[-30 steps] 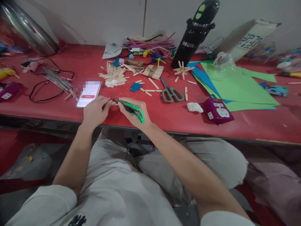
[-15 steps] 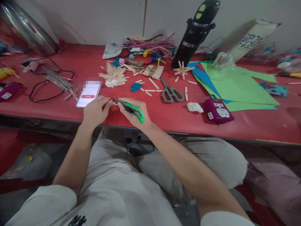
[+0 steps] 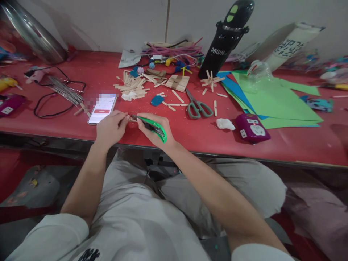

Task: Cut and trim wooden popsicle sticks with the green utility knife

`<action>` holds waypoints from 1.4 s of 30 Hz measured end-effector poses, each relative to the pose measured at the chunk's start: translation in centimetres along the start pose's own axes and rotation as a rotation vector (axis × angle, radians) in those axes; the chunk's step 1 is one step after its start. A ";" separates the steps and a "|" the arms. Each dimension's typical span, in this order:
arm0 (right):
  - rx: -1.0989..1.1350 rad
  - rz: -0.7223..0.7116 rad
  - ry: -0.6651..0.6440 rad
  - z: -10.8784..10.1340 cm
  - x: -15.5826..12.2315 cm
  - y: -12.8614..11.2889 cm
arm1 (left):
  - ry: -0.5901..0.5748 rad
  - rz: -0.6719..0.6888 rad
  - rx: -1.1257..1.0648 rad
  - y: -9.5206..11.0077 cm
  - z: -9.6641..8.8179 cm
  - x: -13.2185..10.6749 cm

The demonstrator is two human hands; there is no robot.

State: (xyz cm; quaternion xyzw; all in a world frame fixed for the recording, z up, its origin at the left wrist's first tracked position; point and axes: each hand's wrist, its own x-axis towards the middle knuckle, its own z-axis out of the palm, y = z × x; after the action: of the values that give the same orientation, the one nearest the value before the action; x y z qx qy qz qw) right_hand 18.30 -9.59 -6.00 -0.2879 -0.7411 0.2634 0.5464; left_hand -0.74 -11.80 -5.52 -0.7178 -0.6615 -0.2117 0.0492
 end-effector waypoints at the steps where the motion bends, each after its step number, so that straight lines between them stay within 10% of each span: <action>1: 0.001 0.000 -0.007 0.0 0.0 0.0 | -0.003 -0.002 0.001 0.0 0.0 0.0; 42: -0.009 0.014 -0.013 0.1 -0.1 0.1 | -0.009 0.002 -0.021 0.0 -0.1 0.0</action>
State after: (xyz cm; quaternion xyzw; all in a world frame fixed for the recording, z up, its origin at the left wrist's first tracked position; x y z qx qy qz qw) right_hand 18.25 -9.55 -6.17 -0.2937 -0.7439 0.2657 0.5383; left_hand -0.76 -11.86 -5.45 -0.7199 -0.6586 -0.2153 0.0392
